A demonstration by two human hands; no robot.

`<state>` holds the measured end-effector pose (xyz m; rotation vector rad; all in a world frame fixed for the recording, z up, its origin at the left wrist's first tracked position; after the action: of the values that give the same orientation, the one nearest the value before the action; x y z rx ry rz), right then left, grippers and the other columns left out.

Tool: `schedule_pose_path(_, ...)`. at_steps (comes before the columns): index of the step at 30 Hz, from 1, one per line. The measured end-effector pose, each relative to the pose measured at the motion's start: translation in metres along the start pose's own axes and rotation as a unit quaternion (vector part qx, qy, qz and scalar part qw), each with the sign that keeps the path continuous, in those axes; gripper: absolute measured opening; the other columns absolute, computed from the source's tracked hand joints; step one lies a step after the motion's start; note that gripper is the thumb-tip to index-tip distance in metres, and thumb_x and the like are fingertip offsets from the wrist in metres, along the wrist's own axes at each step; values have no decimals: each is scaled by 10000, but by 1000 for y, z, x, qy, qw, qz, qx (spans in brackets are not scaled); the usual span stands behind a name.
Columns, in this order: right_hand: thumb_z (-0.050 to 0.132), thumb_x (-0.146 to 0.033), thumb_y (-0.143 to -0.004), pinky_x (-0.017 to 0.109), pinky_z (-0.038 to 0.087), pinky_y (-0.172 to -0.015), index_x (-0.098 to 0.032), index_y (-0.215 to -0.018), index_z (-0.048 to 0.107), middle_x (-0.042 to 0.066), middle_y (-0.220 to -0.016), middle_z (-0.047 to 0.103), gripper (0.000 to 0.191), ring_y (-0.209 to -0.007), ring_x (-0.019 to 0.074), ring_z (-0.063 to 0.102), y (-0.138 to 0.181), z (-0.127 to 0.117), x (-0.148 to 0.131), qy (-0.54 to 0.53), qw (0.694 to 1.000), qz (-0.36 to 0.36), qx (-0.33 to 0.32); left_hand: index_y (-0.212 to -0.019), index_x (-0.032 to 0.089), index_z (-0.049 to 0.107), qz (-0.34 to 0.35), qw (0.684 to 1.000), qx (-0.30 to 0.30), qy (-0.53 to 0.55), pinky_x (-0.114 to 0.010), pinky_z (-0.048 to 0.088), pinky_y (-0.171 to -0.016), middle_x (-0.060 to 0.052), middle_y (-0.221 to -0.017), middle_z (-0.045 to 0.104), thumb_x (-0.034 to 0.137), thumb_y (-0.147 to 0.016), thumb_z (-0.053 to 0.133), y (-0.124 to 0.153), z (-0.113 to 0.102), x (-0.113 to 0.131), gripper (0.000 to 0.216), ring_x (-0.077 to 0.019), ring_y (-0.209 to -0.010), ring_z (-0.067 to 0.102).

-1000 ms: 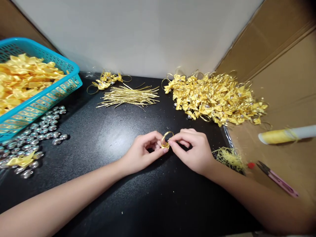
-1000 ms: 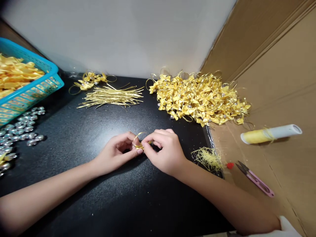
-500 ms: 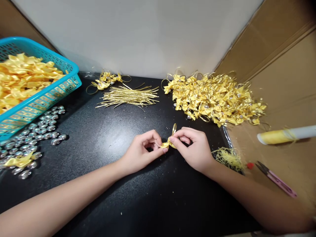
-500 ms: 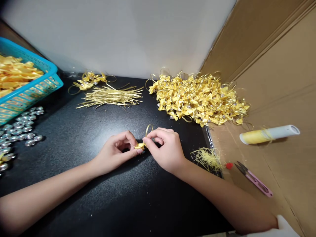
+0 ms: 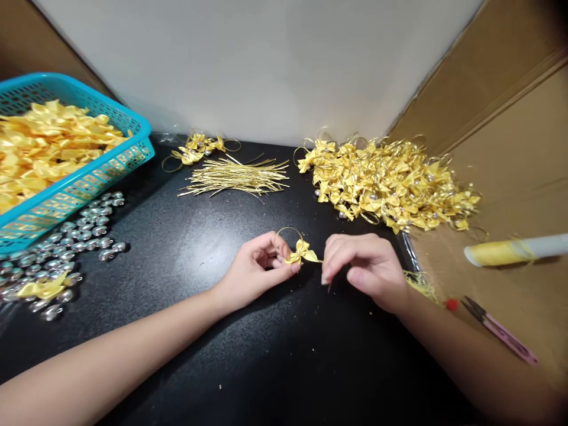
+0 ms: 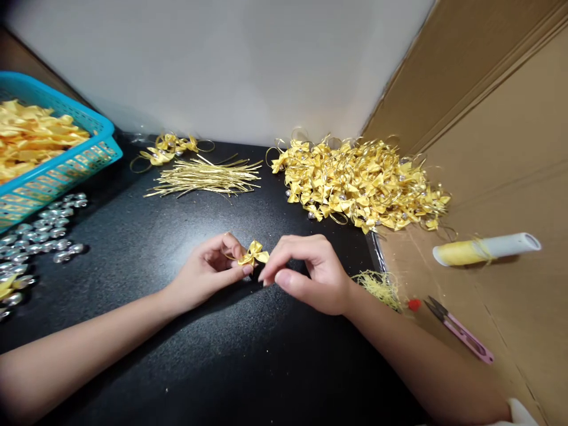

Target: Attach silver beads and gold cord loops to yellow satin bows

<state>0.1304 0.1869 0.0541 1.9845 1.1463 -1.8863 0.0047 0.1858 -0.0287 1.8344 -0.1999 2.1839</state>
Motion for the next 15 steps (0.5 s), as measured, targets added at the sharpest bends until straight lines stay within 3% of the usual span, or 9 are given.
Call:
schedule_pose_path(2, 528, -320, -905, 319, 521, -712, -171, -816, 705, 75, -762, 730, 248, -716, 163, 670, -1, 11, -9, 4, 997, -21, -80, -741, 143, 499, 3, 1000, 9, -2, -146, 423, -552, 34, -670, 582, 193, -741, 744, 0, -2, -1, 250, -35, -560, 498)
schedule_pose_path(4, 533, -281, -898, 277, 520, -635, -165, -835, 712, 78, -785, 742, 222, -679, 147, 674, -1, 15, -12, 23, 995, -22, -98, -767, 145, 515, 8, 1000, 14, -7, -146, 434, -561, 30, -686, 591, 199, -748, 744, 0, -4, -1, 235, -39, -573, 511)
schedule_pose_path(7, 560, -211, -874, 222, 462, -516, -177, -809, 698, 30, -702, 713, 157, -563, 104, 609, -1, -5, 1, 88, 994, 37, 46, -803, 148, 549, 28, 999, 10, -32, -151, 461, -585, 22, -711, 612, 195, -757, 735, 2, -3, 2, 197, -50, -604, 547)
schedule_pose_path(9, 597, -209, -850, 213, 437, -489, -176, -815, 689, 7, -648, 676, 105, -533, 96, 573, 3, -18, 16, 136, 976, 104, 135, -793, 145, 572, 54, 996, 5, -73, -154, 476, -603, 13, -714, 622, 181, -762, 725, 3, -2, 7, 160, -59, -628, 568)
schedule_pose_path(12, 636, -195, -817, 214, 428, -499, -165, -850, 705, 4, -658, 662, 82, -545, 92, 541, 2, -11, 28, 183, 966, 138, 120, -783, 138, 605, 100, 984, -2, -145, -159, 493, -624, -3, -724, 644, 156, -768, 706, 6, 3, 16, 104, -69, -649, 586)
schedule_pose_path(15, 630, -122, -810, 214, 453, -547, -165, -813, 718, 13, -701, 685, 98, -588, 89, 557, -1, -2, 22, 211, 968, 88, 104, -819, 138, 623, 142, 972, -20, -186, -166, 511, -629, -13, -738, 667, 132, -768, 687, 10, 8, 23, 82, -77, -650, 602)
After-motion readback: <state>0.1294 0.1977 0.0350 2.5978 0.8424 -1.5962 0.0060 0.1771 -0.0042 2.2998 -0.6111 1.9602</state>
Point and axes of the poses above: each hand's wrist, its own y-axis away from the middle knuckle, its own z-axis out of the palm, x = y × z, the point moved 9 cm from there along -y, towards the middle knuckle
